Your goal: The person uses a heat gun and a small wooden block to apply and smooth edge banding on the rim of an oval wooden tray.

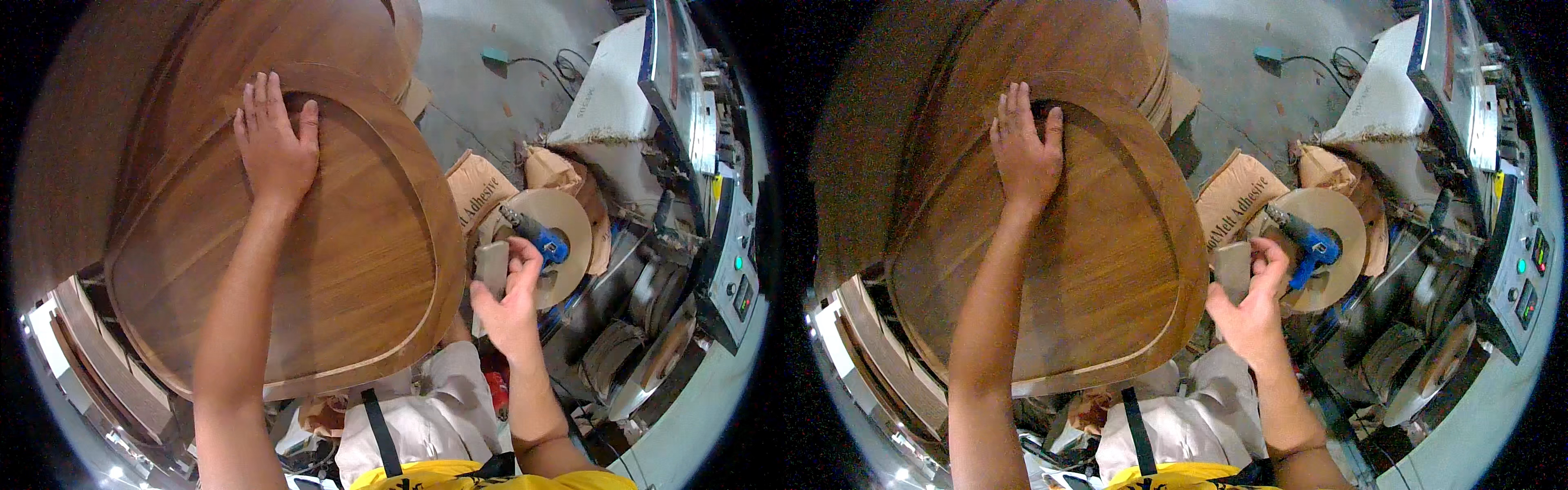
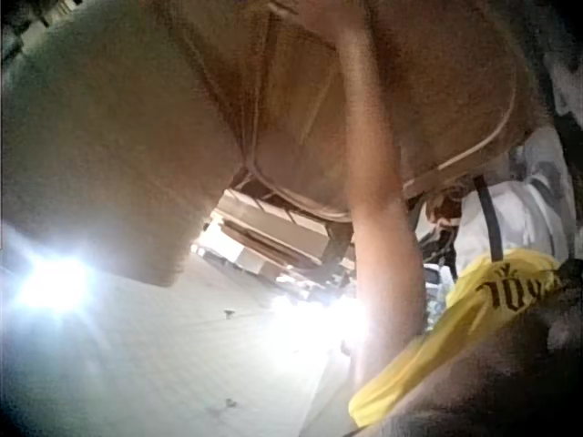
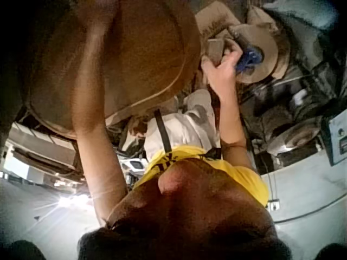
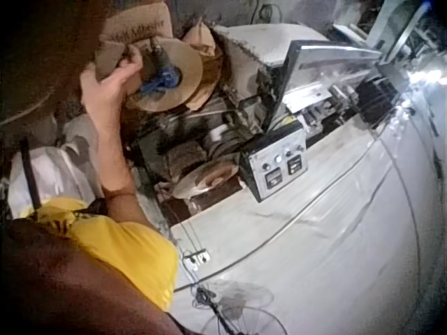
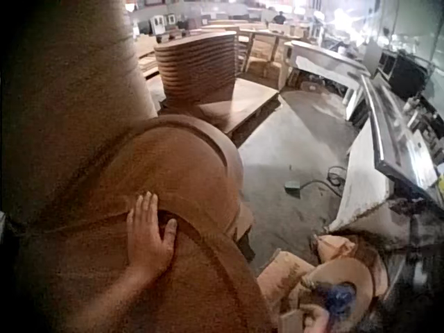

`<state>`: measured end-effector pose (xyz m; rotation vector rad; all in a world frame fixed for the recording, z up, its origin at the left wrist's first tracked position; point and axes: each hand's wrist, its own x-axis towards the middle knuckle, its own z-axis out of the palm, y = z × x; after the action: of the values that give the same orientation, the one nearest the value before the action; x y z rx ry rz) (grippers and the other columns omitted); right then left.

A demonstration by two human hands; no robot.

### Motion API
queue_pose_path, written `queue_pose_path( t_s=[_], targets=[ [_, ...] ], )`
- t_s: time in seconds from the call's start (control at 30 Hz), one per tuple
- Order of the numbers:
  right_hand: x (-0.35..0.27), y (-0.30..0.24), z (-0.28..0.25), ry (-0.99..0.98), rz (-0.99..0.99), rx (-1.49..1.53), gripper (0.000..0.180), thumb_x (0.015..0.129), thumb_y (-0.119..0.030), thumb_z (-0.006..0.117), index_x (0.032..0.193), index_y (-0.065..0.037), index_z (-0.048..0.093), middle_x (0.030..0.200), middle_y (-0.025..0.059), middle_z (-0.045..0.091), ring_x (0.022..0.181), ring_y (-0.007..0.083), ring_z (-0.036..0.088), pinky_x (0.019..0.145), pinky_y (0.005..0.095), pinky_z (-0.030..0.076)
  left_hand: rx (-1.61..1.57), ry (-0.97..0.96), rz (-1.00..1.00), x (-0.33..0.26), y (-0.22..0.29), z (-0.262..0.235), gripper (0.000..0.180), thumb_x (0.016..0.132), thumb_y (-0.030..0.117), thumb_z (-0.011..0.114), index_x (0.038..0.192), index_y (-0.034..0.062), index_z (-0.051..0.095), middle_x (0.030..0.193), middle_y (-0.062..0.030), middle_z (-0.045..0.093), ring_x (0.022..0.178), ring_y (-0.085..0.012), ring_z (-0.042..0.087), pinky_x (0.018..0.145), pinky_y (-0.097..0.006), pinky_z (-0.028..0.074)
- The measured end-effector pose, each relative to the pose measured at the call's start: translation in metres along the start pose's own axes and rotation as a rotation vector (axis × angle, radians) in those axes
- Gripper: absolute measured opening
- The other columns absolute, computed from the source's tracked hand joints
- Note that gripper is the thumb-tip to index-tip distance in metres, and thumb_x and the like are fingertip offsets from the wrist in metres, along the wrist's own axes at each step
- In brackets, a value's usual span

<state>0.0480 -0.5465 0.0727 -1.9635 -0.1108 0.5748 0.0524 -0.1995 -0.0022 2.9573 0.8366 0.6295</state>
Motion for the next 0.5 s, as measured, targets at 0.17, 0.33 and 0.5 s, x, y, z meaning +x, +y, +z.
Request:
queue_pose_path(
  t_s=[0.17,0.33,0.5],
  targets=[
    [-0.009,-0.050,0.023,-0.210,0.018,0.057,0.064,0.078,0.003,0.065,0.135,-0.002,0.037,0.122,0.0154,0.053,0.112,0.0230,0.055,0.100,0.0369,0.045,0.007,-0.029,-0.055,0.006,-0.013,-0.005,0.065,0.102,0.045,0.047,0.149,0.0017,0.039,0.157,-0.0165,0.037,0.149,-0.0335,0.027,0.121,-0.050,0.018],
    [0.014,-0.035,0.011,0.053,-0.028,-0.028,0.044,0.082,-0.002,0.069,0.122,-0.005,0.052,0.101,0.0070,0.058,0.092,0.0168,0.057,0.084,0.0327,0.049,0.055,-0.062,-0.077,0.013,-0.040,-0.015,0.063,0.101,0.044,0.048,0.148,0.0025,0.042,0.157,-0.0169,0.037,0.148,-0.0346,0.027,0.121,-0.050,0.018],
    [0.036,-0.018,-0.005,-0.064,0.217,-0.017,0.024,0.087,-0.009,0.074,0.108,-0.003,0.065,0.082,-0.0026,0.053,0.073,0.0078,0.051,0.068,0.0262,0.048,-0.045,-0.121,-0.169,-0.010,-0.048,-0.045,0.060,0.099,0.036,0.054,0.147,0.0017,0.042,0.156,-0.0177,0.038,0.148,-0.0351,0.028,0.121,-0.050,0.019]
  ],
)
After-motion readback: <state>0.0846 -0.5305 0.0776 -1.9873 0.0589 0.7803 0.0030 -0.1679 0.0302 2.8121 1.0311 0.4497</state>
